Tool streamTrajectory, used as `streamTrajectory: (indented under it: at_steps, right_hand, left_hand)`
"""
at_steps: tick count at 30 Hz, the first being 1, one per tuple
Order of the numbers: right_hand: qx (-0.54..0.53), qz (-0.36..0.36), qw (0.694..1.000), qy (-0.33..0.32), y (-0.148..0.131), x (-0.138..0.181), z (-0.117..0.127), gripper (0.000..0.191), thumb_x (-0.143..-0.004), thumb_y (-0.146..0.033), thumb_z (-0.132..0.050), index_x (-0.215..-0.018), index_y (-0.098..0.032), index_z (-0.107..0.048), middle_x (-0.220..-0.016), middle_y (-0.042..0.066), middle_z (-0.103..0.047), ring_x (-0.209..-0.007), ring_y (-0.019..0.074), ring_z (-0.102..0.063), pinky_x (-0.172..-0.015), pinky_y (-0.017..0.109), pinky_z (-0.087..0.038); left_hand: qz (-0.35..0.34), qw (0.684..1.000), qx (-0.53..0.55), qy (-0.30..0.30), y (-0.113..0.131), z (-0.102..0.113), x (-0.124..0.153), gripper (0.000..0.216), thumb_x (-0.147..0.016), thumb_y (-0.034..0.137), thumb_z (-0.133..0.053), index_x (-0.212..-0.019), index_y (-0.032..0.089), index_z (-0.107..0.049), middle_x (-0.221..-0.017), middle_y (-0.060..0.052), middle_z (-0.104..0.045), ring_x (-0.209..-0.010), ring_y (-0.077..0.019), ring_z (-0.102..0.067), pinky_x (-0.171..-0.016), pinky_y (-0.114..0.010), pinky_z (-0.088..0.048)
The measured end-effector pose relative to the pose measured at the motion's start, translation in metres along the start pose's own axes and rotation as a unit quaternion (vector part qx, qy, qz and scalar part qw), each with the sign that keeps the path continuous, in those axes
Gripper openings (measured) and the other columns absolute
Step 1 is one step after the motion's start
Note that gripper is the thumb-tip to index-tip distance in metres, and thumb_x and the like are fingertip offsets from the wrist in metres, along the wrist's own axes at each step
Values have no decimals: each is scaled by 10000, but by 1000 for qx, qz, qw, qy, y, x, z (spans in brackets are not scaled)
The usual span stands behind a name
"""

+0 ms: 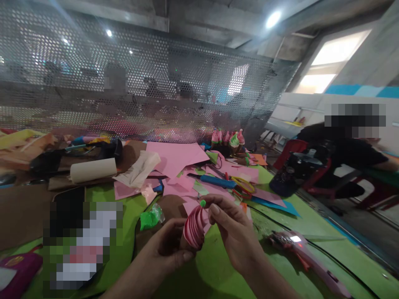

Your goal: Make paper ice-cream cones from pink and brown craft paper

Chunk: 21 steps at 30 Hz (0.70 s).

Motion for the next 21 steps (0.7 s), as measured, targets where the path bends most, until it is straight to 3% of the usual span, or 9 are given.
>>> streamTrajectory:
  at_steps: [6,10,15,21]
  right_hand:
    - [20,-15,999,-22,5,-1,-1,208,-745,-393,-801,-872,-233,-763,-885,31,-707,-733,155,-568,-636,262,-427]
    - [105,62,992,-18,3,2,1,149,-798,-349,-764,-904,-250,-728,-884,24,-675,-789,169,-575,-654,268,-438]
    - [299,266,916,-38,-13,14,-11,98,-816,-192,-732,-886,-260,-717,-851,20,-638,-730,163,-561,-630,281,-456]
    - [399,329,852,-75,-6,18,-19,131,-836,-179,-722,-938,-254,-688,-881,47,-648,-841,207,-614,-650,303,-507]
  left_hand:
    - [27,999,12,42,7,3,2,406,-720,371,-825,-1068,238,-664,-992,-26,-688,-842,-153,-631,-792,-286,-489]
    - [39,995,3,88,3,9,2,479,-729,385,-814,-1123,230,-591,-1023,-45,-677,-824,-156,-641,-734,-278,-486]
    - [23,991,-27,126,2,10,0,508,-750,386,-782,-1141,227,-499,-975,-44,-641,-799,-169,-633,-674,-286,-474]
    - [-9,989,-68,134,-2,2,-4,519,-735,338,-769,-1127,226,-447,-911,-9,-576,-739,-142,-575,-622,-266,-458]
Point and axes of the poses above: each hand's wrist, its own x-axis away from the middle knuckle, its own z-axis out of the back of the hand, y = z × x, the point moved 3 cm from there along -x, towards the middle knuckle
